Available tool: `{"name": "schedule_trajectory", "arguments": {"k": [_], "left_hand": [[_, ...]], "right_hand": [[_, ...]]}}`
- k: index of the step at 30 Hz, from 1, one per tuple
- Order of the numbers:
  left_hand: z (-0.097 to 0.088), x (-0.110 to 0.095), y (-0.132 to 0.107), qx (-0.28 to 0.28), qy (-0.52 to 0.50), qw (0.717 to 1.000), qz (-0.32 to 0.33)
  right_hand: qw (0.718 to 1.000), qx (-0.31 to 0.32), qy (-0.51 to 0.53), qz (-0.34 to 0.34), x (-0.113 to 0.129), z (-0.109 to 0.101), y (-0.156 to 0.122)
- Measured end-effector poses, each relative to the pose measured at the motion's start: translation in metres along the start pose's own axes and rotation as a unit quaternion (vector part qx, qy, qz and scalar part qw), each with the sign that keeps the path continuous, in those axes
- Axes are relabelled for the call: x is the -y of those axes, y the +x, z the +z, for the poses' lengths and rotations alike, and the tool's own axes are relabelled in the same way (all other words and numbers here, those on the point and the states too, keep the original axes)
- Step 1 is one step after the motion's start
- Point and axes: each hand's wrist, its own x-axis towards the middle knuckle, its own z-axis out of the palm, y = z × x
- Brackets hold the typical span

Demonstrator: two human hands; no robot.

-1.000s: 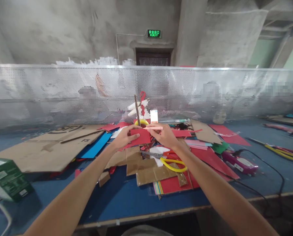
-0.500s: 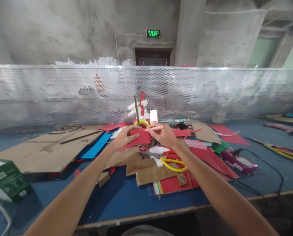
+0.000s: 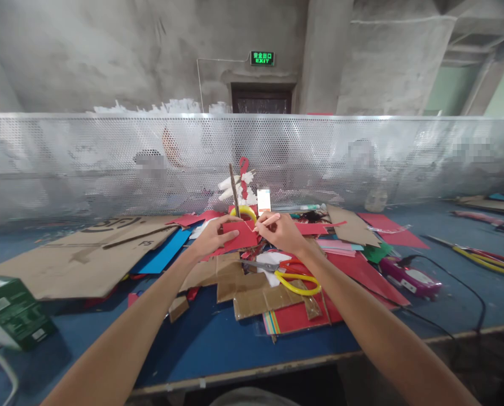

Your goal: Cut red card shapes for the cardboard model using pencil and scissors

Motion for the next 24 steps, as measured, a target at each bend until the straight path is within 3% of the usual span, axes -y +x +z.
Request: {"name": "schedule_trajectory", "arguments": {"k": [15, 21, 24], "left_hand": [[-0.002, 0.0, 0.001, 0.001, 0.008, 1.0, -0.006], [0.0, 0.002, 0.001, -0.007, -0.01, 1.0, -0.016], [0.0, 0.0, 0.001, -0.004, -0.012, 1.0, -0.012]], "right_hand": [[1.0, 0.008, -0.014, -0.016, -0.002, 0.0, 0.001], [0.998, -0.038, 0.057, 0.005, -0.006, 0.001, 0.002], [0.995, -0.023, 0.089, 0.043, -0.011, 0.008, 0.003]]}}
